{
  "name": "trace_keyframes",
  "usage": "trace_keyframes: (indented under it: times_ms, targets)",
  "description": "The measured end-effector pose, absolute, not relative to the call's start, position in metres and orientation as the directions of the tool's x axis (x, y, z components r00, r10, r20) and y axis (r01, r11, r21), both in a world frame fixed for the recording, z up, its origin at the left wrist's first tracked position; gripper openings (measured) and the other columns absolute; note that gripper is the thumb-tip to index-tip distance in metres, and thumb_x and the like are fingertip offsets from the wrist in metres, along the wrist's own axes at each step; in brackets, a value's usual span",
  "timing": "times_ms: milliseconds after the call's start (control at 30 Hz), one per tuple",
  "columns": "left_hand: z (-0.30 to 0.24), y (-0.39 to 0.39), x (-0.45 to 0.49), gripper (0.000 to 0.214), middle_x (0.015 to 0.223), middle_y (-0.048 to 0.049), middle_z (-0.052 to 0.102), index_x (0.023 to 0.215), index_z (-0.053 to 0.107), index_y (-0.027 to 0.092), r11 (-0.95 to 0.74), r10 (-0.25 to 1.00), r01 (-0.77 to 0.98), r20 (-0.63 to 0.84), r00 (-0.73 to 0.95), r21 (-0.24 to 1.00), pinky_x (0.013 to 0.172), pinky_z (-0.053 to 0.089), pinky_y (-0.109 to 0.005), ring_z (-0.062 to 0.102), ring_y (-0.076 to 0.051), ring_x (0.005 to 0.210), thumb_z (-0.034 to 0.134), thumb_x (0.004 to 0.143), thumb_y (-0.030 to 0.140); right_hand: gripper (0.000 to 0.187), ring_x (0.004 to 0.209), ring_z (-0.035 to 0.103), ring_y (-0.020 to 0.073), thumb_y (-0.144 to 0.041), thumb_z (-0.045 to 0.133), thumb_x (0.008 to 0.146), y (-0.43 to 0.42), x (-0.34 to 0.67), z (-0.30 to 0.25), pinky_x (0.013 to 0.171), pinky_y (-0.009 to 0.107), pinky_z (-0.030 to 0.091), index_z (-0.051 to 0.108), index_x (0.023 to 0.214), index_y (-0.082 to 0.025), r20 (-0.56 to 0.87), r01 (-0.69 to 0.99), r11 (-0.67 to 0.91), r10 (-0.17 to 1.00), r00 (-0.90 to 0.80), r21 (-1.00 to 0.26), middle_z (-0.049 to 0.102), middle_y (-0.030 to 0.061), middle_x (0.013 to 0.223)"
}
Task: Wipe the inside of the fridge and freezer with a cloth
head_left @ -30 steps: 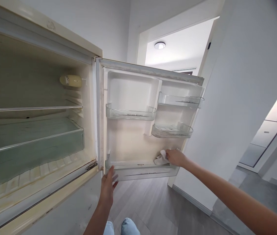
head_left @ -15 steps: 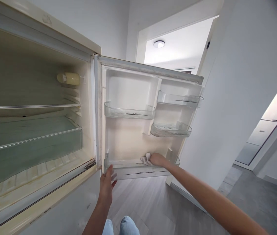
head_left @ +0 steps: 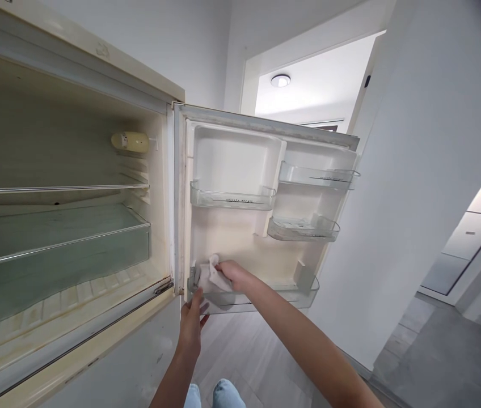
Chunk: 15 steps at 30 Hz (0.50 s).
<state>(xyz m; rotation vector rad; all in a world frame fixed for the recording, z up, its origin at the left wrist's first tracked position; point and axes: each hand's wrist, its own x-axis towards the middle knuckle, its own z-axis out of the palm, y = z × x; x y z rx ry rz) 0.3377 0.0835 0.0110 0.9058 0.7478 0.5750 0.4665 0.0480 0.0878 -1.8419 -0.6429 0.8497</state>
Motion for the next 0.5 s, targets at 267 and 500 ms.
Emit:
trace_keyframes:
  times_ms: [267, 500]
  targets:
    - [0.001, 0.085, 0.340, 0.058, 0.126, -0.0111, 0.054, 0.107, 0.051, 0.023, 0.434, 0.763, -0.177, -0.257, 0.593, 0.883, 0.093, 0.046, -0.044, 0.053, -0.025, 0.112, 0.056, 0.066, 0.064, 0.018, 0.071, 0.055, 0.0153, -0.027, 0.049, 0.084, 0.060, 0.432, 0.091, 0.065, 0.025, 0.040, 0.057, 0.071, -0.017, -0.068, 0.260, -0.301, 0.763, 0.642, -0.918, 0.062, 0.0025, 0.073]
    - [-0.003, 0.083, 0.341, 0.058, 0.131, -0.0101, 0.052, 0.110, 0.050, 0.026, 0.430, 0.767, -0.227, -0.220, 0.602, 0.874, 0.100, 0.042, -0.048, 0.050, -0.026, 0.118, 0.054, 0.068, 0.066, 0.025, 0.079, 0.054, 0.0165, -0.031, 0.038, 0.090, 0.044, 0.433, 0.095, 0.065, 0.026, 0.038, 0.057, 0.080, -0.018, -0.048, 0.549, -0.299, 0.904, 0.424, -0.781, 0.062, 0.0038, 0.086]
